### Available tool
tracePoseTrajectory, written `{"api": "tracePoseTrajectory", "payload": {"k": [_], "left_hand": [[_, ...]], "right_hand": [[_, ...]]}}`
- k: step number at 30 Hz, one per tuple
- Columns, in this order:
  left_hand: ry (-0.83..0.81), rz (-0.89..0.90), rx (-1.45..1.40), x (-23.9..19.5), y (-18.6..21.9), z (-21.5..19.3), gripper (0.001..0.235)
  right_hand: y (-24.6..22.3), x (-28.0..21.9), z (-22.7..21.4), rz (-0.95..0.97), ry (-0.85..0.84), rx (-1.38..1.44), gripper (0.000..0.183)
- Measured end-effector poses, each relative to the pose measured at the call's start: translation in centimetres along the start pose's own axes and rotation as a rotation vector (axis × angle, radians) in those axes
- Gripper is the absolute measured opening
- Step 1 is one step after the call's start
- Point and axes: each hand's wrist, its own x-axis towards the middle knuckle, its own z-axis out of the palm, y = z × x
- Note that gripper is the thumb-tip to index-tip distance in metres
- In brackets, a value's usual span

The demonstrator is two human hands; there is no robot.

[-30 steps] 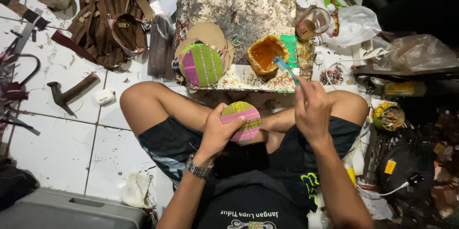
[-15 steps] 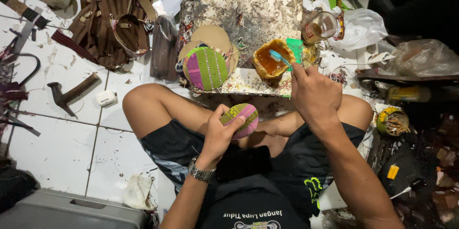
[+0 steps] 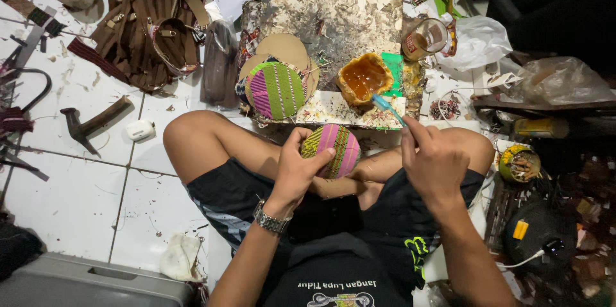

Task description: The person sits on the floor and uses a small blue tool to stitch or apply adhesive to the edges of a circular, multi-colored fabric piece. They rotate the piece and work on different sections, occasionally pausing to check a smartphone placed nearby.

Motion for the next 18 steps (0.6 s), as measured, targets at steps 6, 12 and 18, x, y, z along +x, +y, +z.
{"api": "tracePoseTrajectory", "payload": {"k": [6,12,18], "left_hand": [[-0.104,-0.036,-0.007,0.4,-1.8,-0.6,0.030],[-0.193,-0.037,-0.123,-0.9,0.5,0.9,0.051],[-0.175,-0.021,-0.040,-2.5,0.4,2.1,0.035]], "right_hand": [[0.9,-2.7,0.7,0.128,-0.095,0.520,0.019],[1.4,-7.9,3.8,0.512,-0.134,1.307,0.025],[-3.8,-7.5,1.4,0.770,-0.157,1.830,0.044]]}}
